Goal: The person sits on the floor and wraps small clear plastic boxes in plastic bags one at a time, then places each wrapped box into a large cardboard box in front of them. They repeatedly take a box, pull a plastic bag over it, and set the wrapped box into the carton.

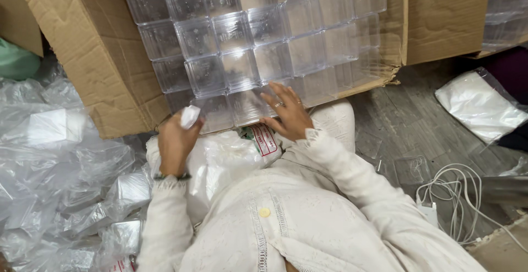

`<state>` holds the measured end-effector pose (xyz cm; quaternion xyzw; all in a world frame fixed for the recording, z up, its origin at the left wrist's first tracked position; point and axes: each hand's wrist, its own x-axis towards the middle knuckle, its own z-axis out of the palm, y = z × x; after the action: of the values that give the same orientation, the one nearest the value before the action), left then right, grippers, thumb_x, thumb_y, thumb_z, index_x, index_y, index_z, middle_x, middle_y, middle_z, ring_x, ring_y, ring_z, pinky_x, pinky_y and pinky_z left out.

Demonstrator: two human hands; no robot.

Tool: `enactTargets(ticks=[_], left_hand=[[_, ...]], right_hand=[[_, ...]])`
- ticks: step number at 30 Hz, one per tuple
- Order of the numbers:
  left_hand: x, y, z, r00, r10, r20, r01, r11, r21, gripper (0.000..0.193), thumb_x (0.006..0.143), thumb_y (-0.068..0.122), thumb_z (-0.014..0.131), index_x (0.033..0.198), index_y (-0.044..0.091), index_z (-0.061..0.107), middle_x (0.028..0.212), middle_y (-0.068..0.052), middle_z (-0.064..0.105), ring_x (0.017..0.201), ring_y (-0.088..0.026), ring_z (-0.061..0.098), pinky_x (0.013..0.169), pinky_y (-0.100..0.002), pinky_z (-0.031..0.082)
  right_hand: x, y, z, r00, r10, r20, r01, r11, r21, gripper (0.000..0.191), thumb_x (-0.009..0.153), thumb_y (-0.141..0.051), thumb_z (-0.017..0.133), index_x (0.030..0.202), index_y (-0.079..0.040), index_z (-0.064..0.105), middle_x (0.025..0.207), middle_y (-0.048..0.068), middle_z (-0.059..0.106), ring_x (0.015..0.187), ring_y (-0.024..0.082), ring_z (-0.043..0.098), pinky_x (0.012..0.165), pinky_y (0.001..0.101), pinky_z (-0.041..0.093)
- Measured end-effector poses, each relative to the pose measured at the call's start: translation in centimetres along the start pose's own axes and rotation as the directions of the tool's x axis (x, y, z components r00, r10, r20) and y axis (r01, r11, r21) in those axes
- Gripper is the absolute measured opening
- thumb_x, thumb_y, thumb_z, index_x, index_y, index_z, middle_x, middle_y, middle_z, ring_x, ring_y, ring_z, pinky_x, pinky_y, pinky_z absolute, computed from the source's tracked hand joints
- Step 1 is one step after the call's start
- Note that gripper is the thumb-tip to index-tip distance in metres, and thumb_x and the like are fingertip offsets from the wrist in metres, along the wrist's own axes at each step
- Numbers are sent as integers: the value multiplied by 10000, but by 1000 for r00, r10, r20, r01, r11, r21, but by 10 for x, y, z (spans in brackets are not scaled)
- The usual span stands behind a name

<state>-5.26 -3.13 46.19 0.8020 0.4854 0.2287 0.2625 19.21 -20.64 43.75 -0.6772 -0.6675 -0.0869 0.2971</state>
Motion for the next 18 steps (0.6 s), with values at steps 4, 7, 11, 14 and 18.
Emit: enactTargets(ticks=[4,7,11,14,18], left_hand=[[-53,56,-69,904,365,221,-131,730,-671,216,946,82,701,1143,7,746,927,-64,770,830,-234,725,730,-361,599],[-91,102,-94,308,906,290,-260,374,-890,294,1141,224,508,1246,-21,631,1098,-151,710,1021,-291,698,885,-375,556],[-126,148,-112,-221,959,176,-220,126,-967,348,1207,285,448,1235,-38,574,1170,-214,670,1120,-342,669,980,-386,525],[-134,165,-123,-263,945,196,-336,101,-936,272,1111,223,534,1115,-39,605,1106,-219,681,1077,-355,661,967,-386,527],[-131,146,-137,-137,969,205,-351,146,-925,243,1065,210,593,1108,-23,644,1069,-188,700,1001,-303,679,904,-358,546]], right_hand=[[-8,-27,-69,996,39,-77,-16,960,279,413,981,-321,739,1318,-96,655,1372,137,655,1305,316,619,1120,453,478],[7,-30,-89,992,79,-95,-61,983,174,320,964,-262,759,1215,-71,707,1184,136,738,1118,306,704,985,423,543],[5,-30,-79,990,137,-44,-133,988,73,273,947,-208,759,1152,-30,733,1055,162,750,944,309,720,828,430,550],[-22,-27,-65,963,259,-73,-254,965,65,282,893,-229,787,1089,-29,755,1008,163,754,890,300,732,766,414,562],[-47,0,-66,958,285,-34,-285,958,16,265,870,-200,775,1062,-17,753,1035,174,753,804,296,719,727,398,563]])
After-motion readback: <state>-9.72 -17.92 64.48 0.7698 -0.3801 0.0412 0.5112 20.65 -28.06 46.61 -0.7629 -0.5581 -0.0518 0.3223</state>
